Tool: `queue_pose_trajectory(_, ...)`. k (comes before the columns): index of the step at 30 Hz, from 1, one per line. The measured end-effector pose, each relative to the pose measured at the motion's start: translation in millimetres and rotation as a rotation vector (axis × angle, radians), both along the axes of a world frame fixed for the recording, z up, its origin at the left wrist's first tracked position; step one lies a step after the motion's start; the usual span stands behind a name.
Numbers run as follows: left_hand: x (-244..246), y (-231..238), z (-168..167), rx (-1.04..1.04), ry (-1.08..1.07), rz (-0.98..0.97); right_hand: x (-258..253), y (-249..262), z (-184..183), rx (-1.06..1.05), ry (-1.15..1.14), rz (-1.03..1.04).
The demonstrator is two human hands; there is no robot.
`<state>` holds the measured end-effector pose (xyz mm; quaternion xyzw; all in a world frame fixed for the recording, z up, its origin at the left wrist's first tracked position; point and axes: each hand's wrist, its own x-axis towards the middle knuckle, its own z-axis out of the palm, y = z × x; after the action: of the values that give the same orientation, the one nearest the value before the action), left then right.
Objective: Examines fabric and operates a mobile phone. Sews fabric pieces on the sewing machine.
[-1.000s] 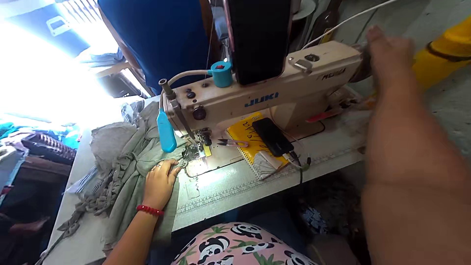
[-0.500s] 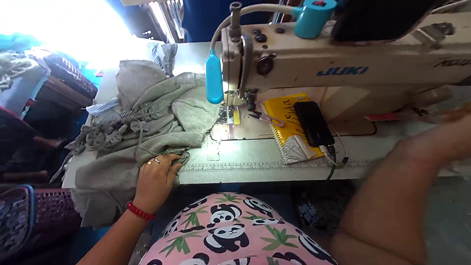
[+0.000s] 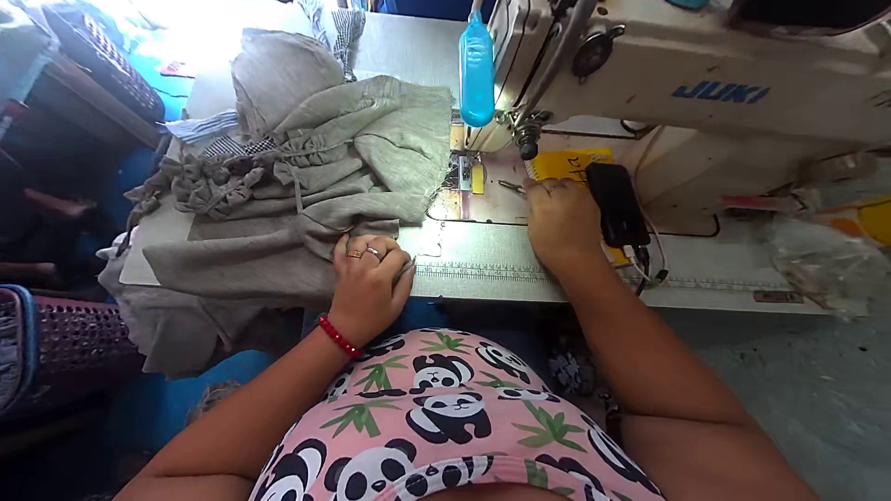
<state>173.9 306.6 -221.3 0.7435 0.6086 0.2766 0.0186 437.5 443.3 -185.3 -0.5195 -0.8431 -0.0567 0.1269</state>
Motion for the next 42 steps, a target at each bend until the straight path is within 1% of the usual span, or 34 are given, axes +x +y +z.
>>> queue_pose_trajectory(1, 0, 0, -3, 0.027, -0.011, -0.017, -2, -10, 4, 0.001, 0.086, 0.019)
queue_pose_trajectory(2, 1, 0, -5, 0.049, -0.021, -0.026, -7, -25, 9, -0.048, 0.157, 0.047)
queue_pose_trajectory(4, 1, 0, -7, 0.076, -0.026, -0.031, -21, -48, 7, -0.120, 0.225, 0.118)
queue_pose_trajectory(6, 1, 0, -9, 0.105, -0.032, -0.030, -36, -64, -3, -0.088, 0.226, 0.199)
queue_pose_trajectory(8, 0, 0, -10, 0.120, -0.043, -0.026, -48, -72, -12, 0.017, 0.189, 0.264)
queue_pose_trajectory(11, 0, 0, -12, 0.142, -0.041, -0.019, -60, -74, -18, 0.161, 0.142, 0.319)
queue_pose_trajectory(14, 0, 0, -12, 0.154, -0.027, -0.019, -69, -74, -20, 0.235, 0.126, 0.340)
queue_pose_trajectory(17, 0, 0, -12, 0.147, -0.029, -0.021, -72, -74, -21, 0.250, 0.100, 0.363)
queue_pose_trajectory(23, -1, -1, -13, 0.150, -0.040, -0.020, -55, -81, -14, 0.275, 0.092, 0.329)
queue_pose_trajectory(30, -2, 0, -14, 0.152, -0.042, -0.041, -73, -76, -20, 0.267, 0.092, 0.407)
queue_pose_trajectory(32, -5, -1, -15, 0.175, -0.032, -0.092, -65, -76, -19, 0.230, 0.138, 0.368)
queue_pose_trajectory(34, -13, -5, -20, 0.217, 0.022, -0.177, -47, -74, -17, 0.184, 0.163, 0.269)
queue_pose_trajectory(36, -22, -14, -29, 0.279, 0.124, -0.231, -23, -67, -19, 0.130, 0.116, 0.146)
queue_pose_trajectory(38, -32, -26, -39, 0.329, 0.180, -0.237, -4, -57, -23, 0.052, 0.052, 0.047)
queue_pose_trajectory(40, -41, -36, -45, 0.364, 0.129, -0.235, 8, -54, -13, 0.057, 0.072, 0.053)
queue_pose_trajectory(41, -45, -40, -46, 0.362, 0.092, -0.225, 11, -58, 2, 0.106, 0.135, 0.091)
queue_pose_trajectory(42, -49, -43, -45, 0.351, 0.056, -0.211, 15, -67, 22, 0.161, 0.248, 0.146)
